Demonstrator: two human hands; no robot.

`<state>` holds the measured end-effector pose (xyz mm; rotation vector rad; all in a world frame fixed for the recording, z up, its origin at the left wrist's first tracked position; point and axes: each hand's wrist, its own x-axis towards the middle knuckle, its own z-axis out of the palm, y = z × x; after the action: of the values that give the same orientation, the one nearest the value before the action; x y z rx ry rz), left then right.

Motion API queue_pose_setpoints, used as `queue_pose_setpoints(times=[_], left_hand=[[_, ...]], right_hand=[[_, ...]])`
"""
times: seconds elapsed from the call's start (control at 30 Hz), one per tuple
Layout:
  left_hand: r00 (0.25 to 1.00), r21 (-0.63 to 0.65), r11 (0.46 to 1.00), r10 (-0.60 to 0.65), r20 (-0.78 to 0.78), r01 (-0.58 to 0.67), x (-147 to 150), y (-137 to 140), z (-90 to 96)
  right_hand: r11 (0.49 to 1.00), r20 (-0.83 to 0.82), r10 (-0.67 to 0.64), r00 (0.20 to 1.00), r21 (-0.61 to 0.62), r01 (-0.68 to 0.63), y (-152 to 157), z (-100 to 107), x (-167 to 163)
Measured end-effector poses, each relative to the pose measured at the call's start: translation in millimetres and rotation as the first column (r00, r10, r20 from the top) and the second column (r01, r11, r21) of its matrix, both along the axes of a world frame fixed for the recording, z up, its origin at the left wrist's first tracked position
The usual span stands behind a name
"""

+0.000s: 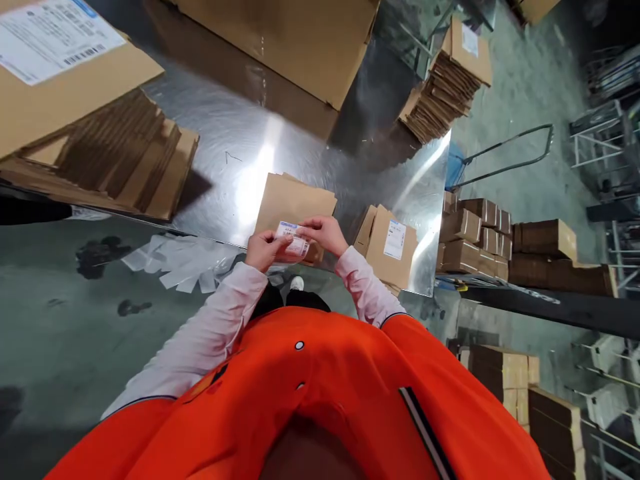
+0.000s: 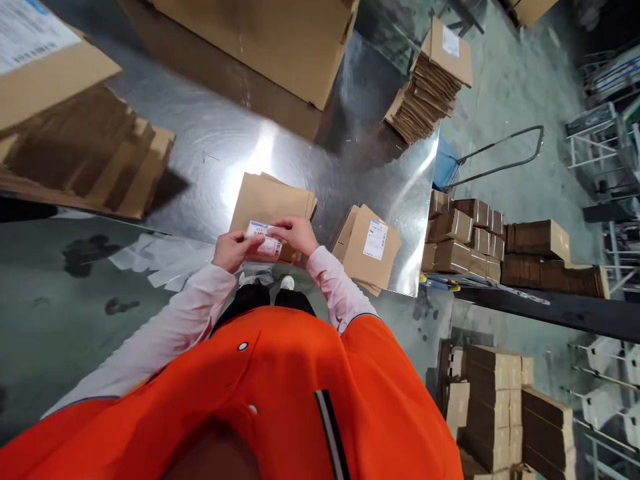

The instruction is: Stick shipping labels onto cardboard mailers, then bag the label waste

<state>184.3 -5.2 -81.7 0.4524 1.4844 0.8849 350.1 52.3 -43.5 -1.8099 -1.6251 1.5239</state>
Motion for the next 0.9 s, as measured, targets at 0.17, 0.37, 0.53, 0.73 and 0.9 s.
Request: queue_pose_setpoints(times=[0.17, 0.37, 0.53, 0.73, 0.9], left_hand=[[1.0, -0.007, 1.0, -0.017, -0.014, 0.017, 3, 4, 4.3], [0.998, 0.106, 0.994, 0.038, -0.048, -0.033, 6, 5, 3.0], [0.982, 0.271, 0.958, 0.129, -0.137, -0.089, 9, 0, -4.4], [0.921, 0.569, 0.818, 0.281, -0.27, -0.083, 9, -14, -18.5], [0.926, 0.824, 0.538, 0.195, -0.324, 0.175, -11, -23, -12.1]], right_hand=[[0.99, 0.116, 0.078, 0.99, 0.107, -0.091, 0, 7, 3], [0.988, 0.037, -0.021, 0.999, 0.153, 0.015, -9, 0, 3], [0.961, -0.127, -0.172, 0.977, 0.195, 0.194, -15, -10, 8], [0.83, -0.082, 0.036, 0.996, 0.557, 0.016, -26, -7, 15], [0.672, 0.011, 0.152, 0.988, 0.732, -0.112, -35, 0, 25]])
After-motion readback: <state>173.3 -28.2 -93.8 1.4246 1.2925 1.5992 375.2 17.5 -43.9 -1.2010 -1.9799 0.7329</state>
